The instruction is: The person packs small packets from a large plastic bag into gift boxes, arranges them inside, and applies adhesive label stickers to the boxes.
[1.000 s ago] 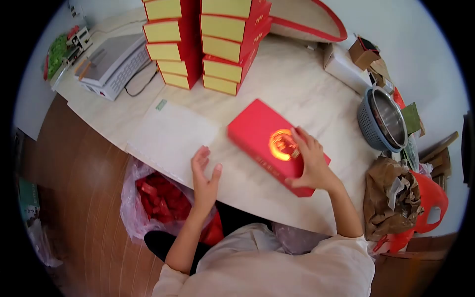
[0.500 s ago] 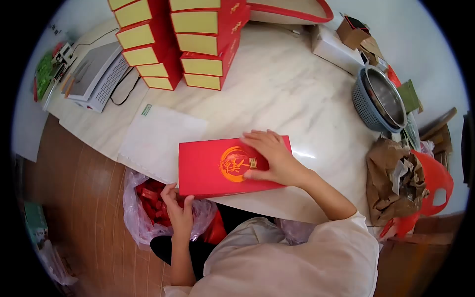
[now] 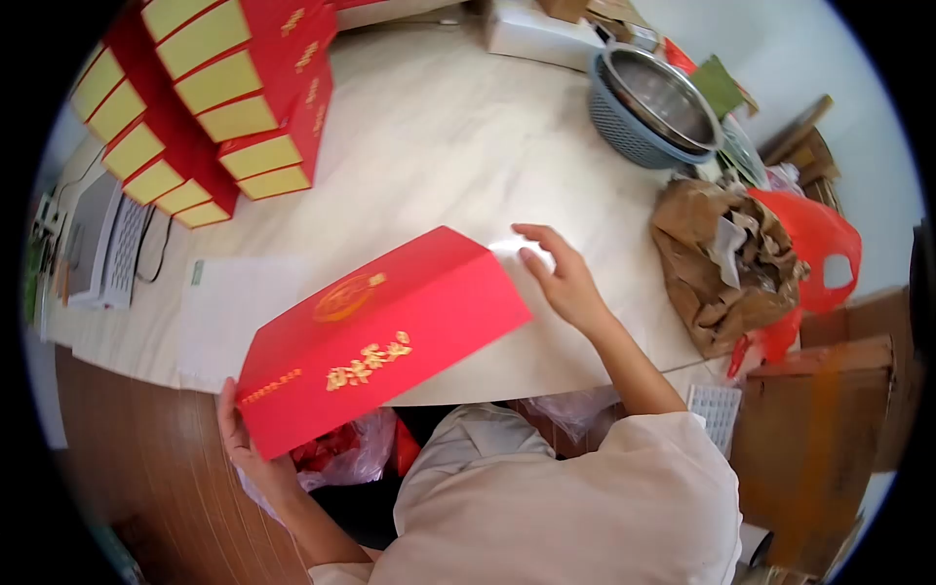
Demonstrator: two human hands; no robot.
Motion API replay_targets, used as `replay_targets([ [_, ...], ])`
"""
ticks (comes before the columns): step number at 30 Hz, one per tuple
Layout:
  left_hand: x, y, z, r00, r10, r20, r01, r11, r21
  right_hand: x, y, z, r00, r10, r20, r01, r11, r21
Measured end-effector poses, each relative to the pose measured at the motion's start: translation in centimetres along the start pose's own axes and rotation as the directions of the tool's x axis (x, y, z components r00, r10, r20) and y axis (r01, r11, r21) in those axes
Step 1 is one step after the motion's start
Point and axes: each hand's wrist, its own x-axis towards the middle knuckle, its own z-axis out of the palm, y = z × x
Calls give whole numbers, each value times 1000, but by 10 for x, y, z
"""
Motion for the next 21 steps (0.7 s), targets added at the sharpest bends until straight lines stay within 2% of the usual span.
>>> replay_targets([
  [1,10,-4,-3,1000,-8,28,8,1000,-13,-7,0,-3,999,-15,45,18,997,-72],
  [2,23,-9,-7,978,201,51,-207,957,202,-14,-1,-3,998,-23,55,26,998,-49],
  [3,34,-12,-9,911,396,113,-407,824,395,-20,-6,-2,996,45,74,-47,999,18],
  [5,55,-12,-3,884,454,113,-458,790,409,-22,2,-6,998,-60,19,62,985,-163],
  [6,64,-8,3,853,513,96,-498,745,444,-16,10,-14,994,-45,-96,26,982,-185],
  [7,69,2,21,850,515,112,-517,774,365,-4,21,-27,978,-32,-205,-10,980,-200],
  [8,78,-1,24,909,401,117,-415,897,152,14,41,-45,950,-33,-310,-5,992,-123],
  [9,88,-8,24,948,281,149,-274,959,-66,36,62,-68,911,-25,-412,7,999,-47],
  [10,95,-18,24,987,158,19,-156,985,-78,59,77,-89,835,-44,-549,78,996,39],
  [11,97,-6,37,982,-47,-181,49,999,3,78,91,-111,774,-40,-632,13,999,-47],
  [13,100,7,66,972,3,-234,-15,999,-48,99,102,-140,667,-27,-744,-172,967,-189],
  [15,104,-8,65,970,12,-243,-21,999,-33,96,87,-138,748,218,-627,-120,973,195],
  [17,101,-24,60,976,-110,-189,123,991,56,84,87,-104,901,-5,-434,0,1000,-13],
  [18,103,-27,60,975,-104,-196,117,991,60,71,70,-69,916,-89,-392,92,996,-12],
  [19,104,-29,62,979,-79,-188,88,995,40,58,57,-39,970,-79,-228,89,995,35],
  [21,101,-32,65,985,-42,-168,44,999,5,34,12,14,983,-169,-66,166,985,-43],
])
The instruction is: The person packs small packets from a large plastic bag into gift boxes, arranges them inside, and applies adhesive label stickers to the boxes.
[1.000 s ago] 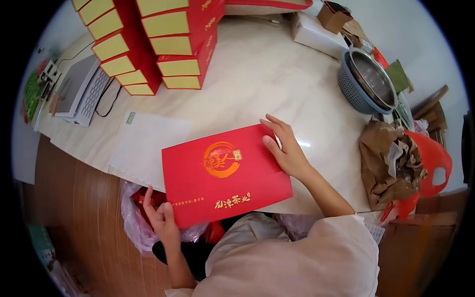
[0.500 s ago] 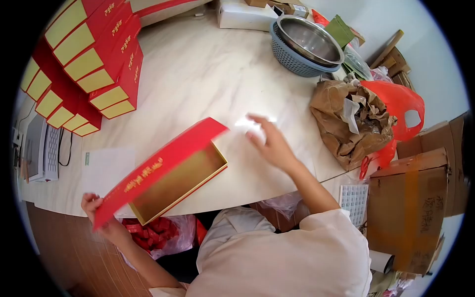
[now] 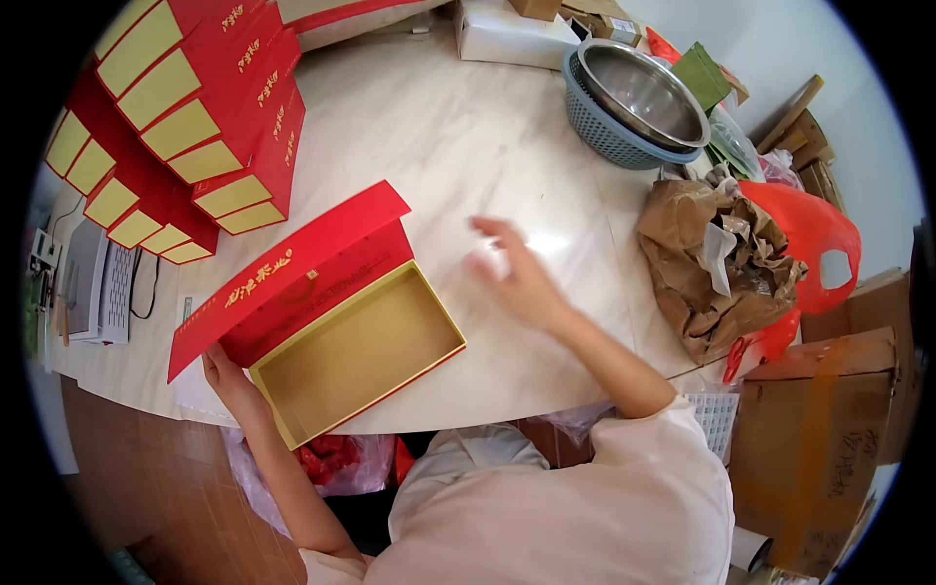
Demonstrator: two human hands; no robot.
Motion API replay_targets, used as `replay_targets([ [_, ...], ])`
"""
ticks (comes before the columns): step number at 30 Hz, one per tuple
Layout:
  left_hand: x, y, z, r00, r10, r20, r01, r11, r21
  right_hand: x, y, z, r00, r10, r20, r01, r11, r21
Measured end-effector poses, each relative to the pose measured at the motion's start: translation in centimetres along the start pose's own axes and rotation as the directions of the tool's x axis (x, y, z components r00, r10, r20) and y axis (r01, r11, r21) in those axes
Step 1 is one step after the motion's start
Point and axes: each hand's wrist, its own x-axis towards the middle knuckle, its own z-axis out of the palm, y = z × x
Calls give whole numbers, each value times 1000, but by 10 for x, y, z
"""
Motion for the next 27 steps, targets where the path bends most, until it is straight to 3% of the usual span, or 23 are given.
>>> replay_targets([
  [3,4,5,2,999,-49,21,48,998,32,-4,-35,36,979,-89,183,71,992,101],
  [6,20,-6,-13,987,-134,87,132,991,29,-6,-36,55,967,-36,252,20,998,66],
  [11,22,-16,-16,953,-286,96,285,958,23,-6,-32,59,968,-107,227,100,994,42],
  [14,21,-15,-16,942,-312,121,320,946,-52,-6,-32,60,972,-135,194,137,991,5],
  [16,26,-23,-23,891,-405,206,443,875,-197,-5,-33,62,972,-153,181,157,988,-7],
  [20,-9,-27,-36,920,-357,163,392,852,-347,-3,-35,63,977,-129,169,139,989,-50],
  [22,-35,-31,-55,998,-21,-55,23,999,40,-2,-36,64,976,-135,170,145,988,-49],
  [24,-61,-40,-87,974,5,-224,10,998,65,0,-38,65,984,-106,140,115,992,-54],
  [27,-109,-55,-140,943,8,-333,14,998,62,4,-35,72,977,-193,88,204,969,-137],
])
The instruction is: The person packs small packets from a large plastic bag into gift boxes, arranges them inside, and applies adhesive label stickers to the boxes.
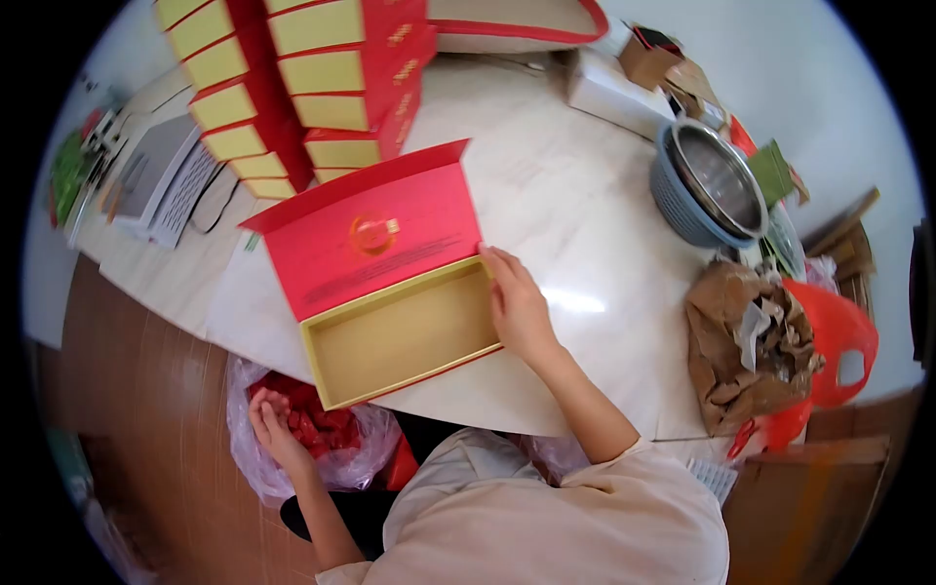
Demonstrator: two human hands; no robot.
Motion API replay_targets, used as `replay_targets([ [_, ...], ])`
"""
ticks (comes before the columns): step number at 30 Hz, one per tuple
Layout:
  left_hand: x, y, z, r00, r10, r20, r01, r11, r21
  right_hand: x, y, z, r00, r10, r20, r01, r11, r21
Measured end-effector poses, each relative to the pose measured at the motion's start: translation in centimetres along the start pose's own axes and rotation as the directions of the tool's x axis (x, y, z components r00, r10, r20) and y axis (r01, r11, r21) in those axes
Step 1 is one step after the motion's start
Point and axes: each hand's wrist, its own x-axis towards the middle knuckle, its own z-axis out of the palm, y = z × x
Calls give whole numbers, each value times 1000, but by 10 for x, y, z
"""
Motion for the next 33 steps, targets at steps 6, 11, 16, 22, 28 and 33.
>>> replay_targets([
  [6,-51,-22,-125,970,-53,-239,79,992,103,12,-68,11,971,-162,-175,142,982,-121],
  [11,-100,-32,-181,877,-98,-470,89,995,-43,-16,-176,84,859,-512,-17,460,757,463],
  [16,-136,-58,-225,745,-103,-659,86,995,-58,-81,-239,192,647,-748,147,510,568,646],
  [22,-154,-89,-270,616,-269,-740,183,963,-198,-144,-180,365,598,-449,664,76,857,510],
  [28,-83,-127,-281,680,-363,-637,272,932,-241,-179,-73,504,439,-137,888,124,988,91],
  [33,16,-174,-277,809,-424,-407,384,905,-181,-178,-48,557,165,4,986,466,881,-82],
])
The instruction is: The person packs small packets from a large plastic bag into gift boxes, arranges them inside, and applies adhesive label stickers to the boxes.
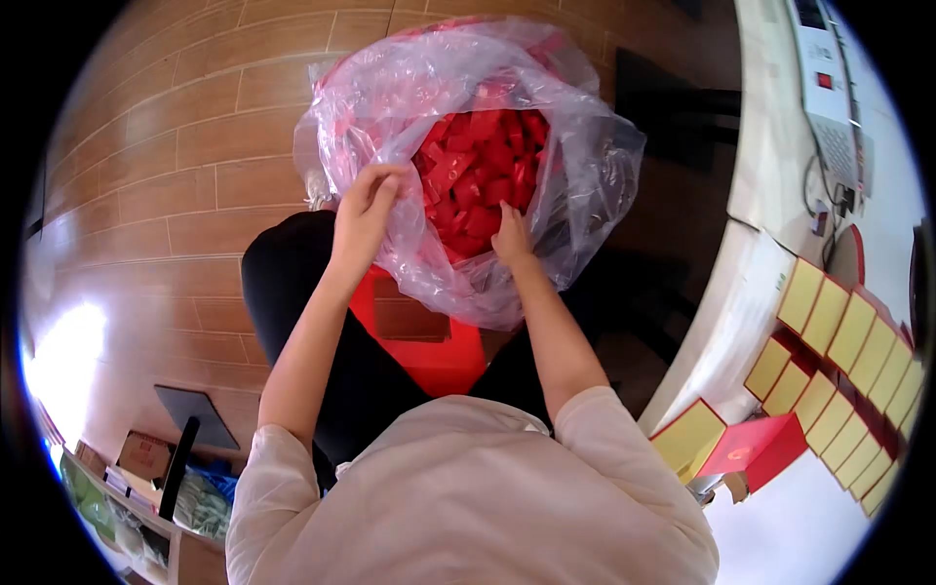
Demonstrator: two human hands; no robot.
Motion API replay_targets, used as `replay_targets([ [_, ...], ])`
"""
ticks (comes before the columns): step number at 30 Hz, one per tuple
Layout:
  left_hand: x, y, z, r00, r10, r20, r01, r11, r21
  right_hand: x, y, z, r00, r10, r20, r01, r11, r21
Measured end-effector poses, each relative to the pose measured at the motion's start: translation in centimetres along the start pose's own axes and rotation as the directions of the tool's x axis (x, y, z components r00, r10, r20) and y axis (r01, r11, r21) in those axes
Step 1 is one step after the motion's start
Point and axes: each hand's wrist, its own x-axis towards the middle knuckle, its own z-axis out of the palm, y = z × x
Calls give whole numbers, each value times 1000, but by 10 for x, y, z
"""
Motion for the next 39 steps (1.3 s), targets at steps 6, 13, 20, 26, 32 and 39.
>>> replay_targets([
  [6,53,-2,24,988,-139,62,142,988,-62,35,-14,1,878,-359,317,446,853,-270],
  [13,50,-12,37,953,-260,156,271,961,-56,52,-12,31,873,-354,334,483,720,-499],
  [20,44,-26,30,958,-244,152,253,967,-39,19,-4,-22,911,-373,178,403,897,-181],
  [26,34,-42,32,984,-129,123,127,992,23,-27,-49,-94,993,-87,73,-7,598,802],
  [32,16,-9,30,899,-227,374,257,966,-31,-86,-90,-129,917,-247,313,-271,188,944],
  [39,0,5,40,757,-51,652,469,737,-487,-104,-101,-133,786,-360,503,-411,303,860],
])
